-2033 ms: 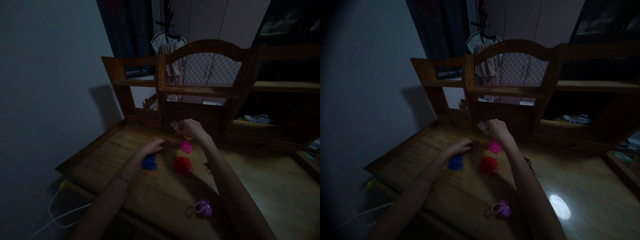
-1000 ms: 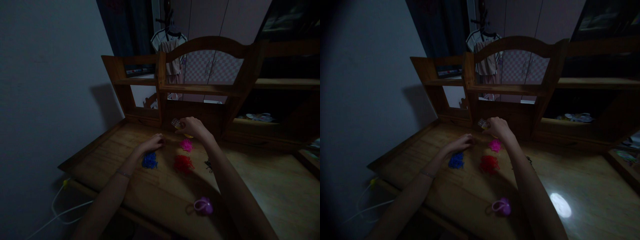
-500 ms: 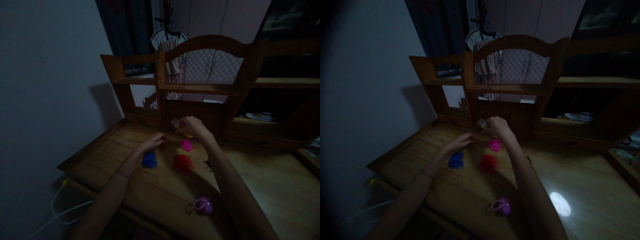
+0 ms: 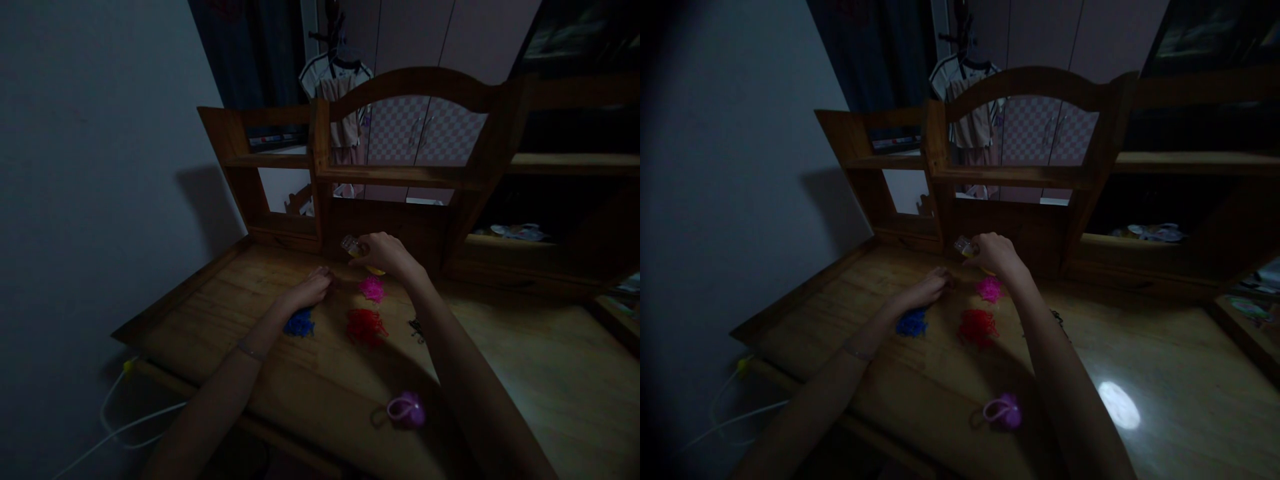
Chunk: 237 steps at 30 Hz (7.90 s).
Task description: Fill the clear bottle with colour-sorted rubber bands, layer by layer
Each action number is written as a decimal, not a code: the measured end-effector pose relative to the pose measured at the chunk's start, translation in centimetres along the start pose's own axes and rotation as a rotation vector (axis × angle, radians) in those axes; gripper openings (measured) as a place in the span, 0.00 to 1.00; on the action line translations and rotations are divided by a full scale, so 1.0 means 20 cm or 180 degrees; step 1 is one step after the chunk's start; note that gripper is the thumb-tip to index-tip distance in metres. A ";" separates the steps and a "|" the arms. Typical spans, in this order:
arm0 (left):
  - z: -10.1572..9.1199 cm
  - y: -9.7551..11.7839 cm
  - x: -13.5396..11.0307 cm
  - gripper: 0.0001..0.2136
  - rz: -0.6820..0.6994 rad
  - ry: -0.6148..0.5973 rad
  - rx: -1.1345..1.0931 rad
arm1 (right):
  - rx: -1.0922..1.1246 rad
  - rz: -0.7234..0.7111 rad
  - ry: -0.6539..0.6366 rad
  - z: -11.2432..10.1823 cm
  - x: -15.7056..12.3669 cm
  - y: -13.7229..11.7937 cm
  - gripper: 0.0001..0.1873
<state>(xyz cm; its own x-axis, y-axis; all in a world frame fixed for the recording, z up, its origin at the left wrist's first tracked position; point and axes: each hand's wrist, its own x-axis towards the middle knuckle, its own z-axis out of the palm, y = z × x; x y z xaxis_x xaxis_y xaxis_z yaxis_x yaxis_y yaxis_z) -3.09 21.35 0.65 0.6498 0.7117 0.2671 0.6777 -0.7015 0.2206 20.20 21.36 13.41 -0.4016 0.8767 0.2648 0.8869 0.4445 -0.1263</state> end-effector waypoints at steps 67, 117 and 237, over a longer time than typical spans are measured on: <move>-0.22 0.05 0.07 0.08 -0.0909 0.2020 -0.2389 | -0.0186 -0.0245 -0.0434 0.11 0.01 -0.12 0.20; -0.22 0.12 0.05 0.10 -0.0779 0.2353 -0.1947 | -0.0176 -0.0276 -0.0482 0.13 0.02 -0.12 0.20; -0.25 0.14 0.04 0.11 -0.0671 0.2349 -0.1787 | 0.0087 -0.0307 -0.0428 0.15 0.03 -0.10 0.18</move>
<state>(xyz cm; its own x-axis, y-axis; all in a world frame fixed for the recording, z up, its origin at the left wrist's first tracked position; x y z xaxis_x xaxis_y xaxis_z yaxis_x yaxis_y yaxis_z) -2.42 19.73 6.15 0.0213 0.7570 0.6531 0.3669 -0.6136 0.6992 17.56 21.57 10.91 -0.5131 0.8457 0.1468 0.8369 0.5309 -0.1329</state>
